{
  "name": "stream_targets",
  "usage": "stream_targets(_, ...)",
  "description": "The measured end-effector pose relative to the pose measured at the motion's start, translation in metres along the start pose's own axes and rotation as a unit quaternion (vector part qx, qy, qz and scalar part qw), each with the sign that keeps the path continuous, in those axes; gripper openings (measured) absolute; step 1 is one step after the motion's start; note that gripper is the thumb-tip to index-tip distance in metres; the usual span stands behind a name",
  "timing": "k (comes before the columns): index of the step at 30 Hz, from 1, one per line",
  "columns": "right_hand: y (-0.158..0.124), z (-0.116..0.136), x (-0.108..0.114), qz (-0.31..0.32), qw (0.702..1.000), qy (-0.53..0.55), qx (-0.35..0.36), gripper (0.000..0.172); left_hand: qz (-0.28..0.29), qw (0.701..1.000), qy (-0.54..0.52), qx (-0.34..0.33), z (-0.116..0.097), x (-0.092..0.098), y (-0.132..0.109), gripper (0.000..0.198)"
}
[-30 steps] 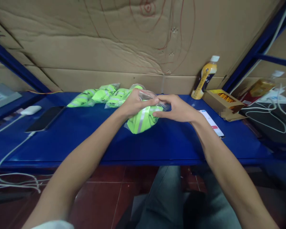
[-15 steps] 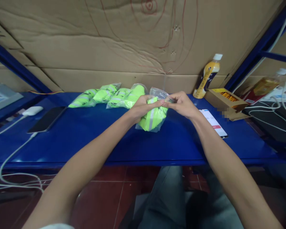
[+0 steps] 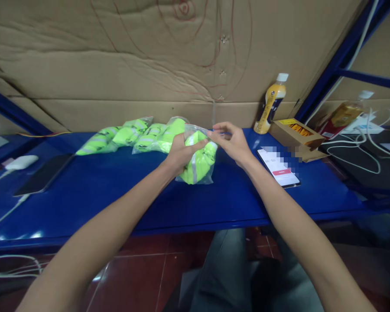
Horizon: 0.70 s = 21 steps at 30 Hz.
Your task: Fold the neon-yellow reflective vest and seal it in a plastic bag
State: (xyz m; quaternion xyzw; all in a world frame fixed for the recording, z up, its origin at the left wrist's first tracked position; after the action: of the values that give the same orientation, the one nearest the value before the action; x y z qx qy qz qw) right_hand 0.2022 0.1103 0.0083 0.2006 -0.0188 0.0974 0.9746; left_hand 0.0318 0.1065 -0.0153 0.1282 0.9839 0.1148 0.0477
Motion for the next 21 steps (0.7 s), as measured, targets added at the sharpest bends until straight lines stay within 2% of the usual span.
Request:
stream_targets(2,-0.003,-0.015,-0.009,0.015,0.998,0.025,-0.06,0.071,-0.023,0.997,0.059,-0.035,-0.004,0.003,-0.001,0.048)
stream_targets(5,-0.007,-0.013,-0.009,0.017,0.999,0.022,-0.043,0.075,-0.029,0.989,0.116,-0.085,-0.012,-0.002,-0.003,0.046)
stream_targets(7,-0.009,-0.005,-0.001,-0.007,1.0,-0.006,-0.006,0.075,-0.008,0.995,0.067,-0.079,-0.009,-0.008,-0.002,0.052)
stream_targets(9,-0.009,-0.002,0.004,-0.022,0.999,-0.021,0.01,0.074,0.015,0.999,-0.009,-0.043,-0.001,-0.013,0.0,0.059)
stream_targets(11,-0.009,-0.004,0.005,-0.034,0.999,0.008,0.006,0.07,0.009,0.998,-0.044,-0.032,0.003,-0.011,0.001,0.059)
stream_targets(15,-0.012,-0.01,0.003,-0.092,0.989,0.116,0.001,0.056,-0.04,0.993,0.003,-0.11,-0.01,0.002,-0.001,0.049)
stream_targets(18,-0.016,-0.012,0.004,-0.13,0.981,0.142,0.005,0.05,-0.043,0.986,0.049,-0.153,-0.021,0.004,-0.001,0.049)
stream_targets(21,-0.018,-0.019,0.003,-0.126,0.977,0.171,-0.029,0.049,-0.063,0.98,0.054,-0.183,-0.028,0.008,-0.001,0.052)
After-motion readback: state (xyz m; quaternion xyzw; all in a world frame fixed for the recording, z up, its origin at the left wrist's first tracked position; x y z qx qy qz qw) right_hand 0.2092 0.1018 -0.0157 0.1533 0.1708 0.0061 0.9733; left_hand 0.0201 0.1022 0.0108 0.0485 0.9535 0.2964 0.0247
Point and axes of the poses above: each hand's wrist, its own y-axis towards the middle knuckle, its own x-axis out of the back of the hand, z = x × y, the point moved 9 cm from there along y, towards the middle knuckle, and after that the axes turned 9 degrees about z, right-handed, at the moved point
